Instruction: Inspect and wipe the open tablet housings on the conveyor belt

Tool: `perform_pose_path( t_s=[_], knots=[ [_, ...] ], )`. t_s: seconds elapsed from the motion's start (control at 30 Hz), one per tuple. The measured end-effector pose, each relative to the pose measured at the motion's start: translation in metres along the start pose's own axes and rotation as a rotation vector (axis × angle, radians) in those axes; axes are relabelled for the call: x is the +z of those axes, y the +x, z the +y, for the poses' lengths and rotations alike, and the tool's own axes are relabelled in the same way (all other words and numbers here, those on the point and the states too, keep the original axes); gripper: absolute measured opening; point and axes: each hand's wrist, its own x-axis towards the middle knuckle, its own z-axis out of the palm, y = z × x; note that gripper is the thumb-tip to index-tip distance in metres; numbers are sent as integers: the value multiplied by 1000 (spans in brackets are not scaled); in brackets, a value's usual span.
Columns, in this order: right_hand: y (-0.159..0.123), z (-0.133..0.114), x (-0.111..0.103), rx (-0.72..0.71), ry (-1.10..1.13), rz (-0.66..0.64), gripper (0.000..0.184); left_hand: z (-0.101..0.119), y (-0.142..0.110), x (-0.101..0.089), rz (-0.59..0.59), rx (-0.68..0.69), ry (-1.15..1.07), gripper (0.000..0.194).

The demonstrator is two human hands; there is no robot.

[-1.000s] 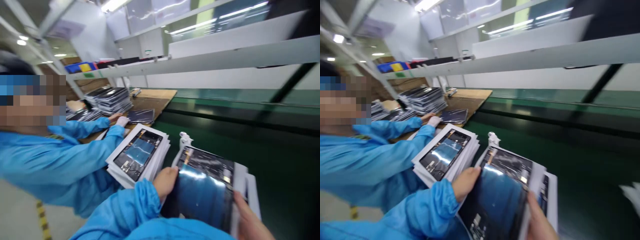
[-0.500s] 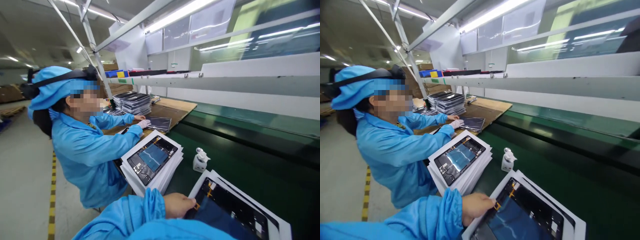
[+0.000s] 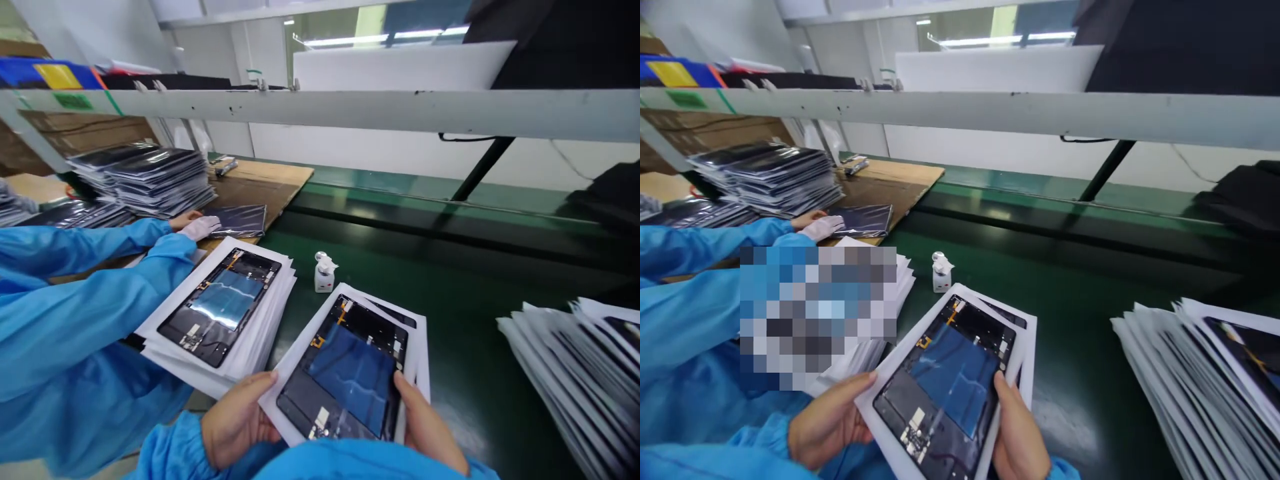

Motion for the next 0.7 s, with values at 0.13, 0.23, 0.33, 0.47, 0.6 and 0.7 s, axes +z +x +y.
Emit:
perform_pose_path(
  t_s=[0.13,0.23,0.33,0.47,0.6,0.7],
  knots=[
    [-6,1,3,1,43,-4,71,-20,11,-15,-38,-165,-115,51],
    [-6,3,3,0,89,-33,65,-37,14,-16,-91,-178,-97,50],
    [-6,5,4,12,112,-22,61,-47,13,-10,-187,-170,-48,37],
    [-9,9,6,13,127,-29,57,-41,9,-1,-221,-95,-35,20],
    [-8,17,-1,106,38,-46,48,-18,1,15,68,118,-98,38],
    [3,24,-13,186,-75,-14,45,3,-8,23,200,343,-90,41]
  ],
)
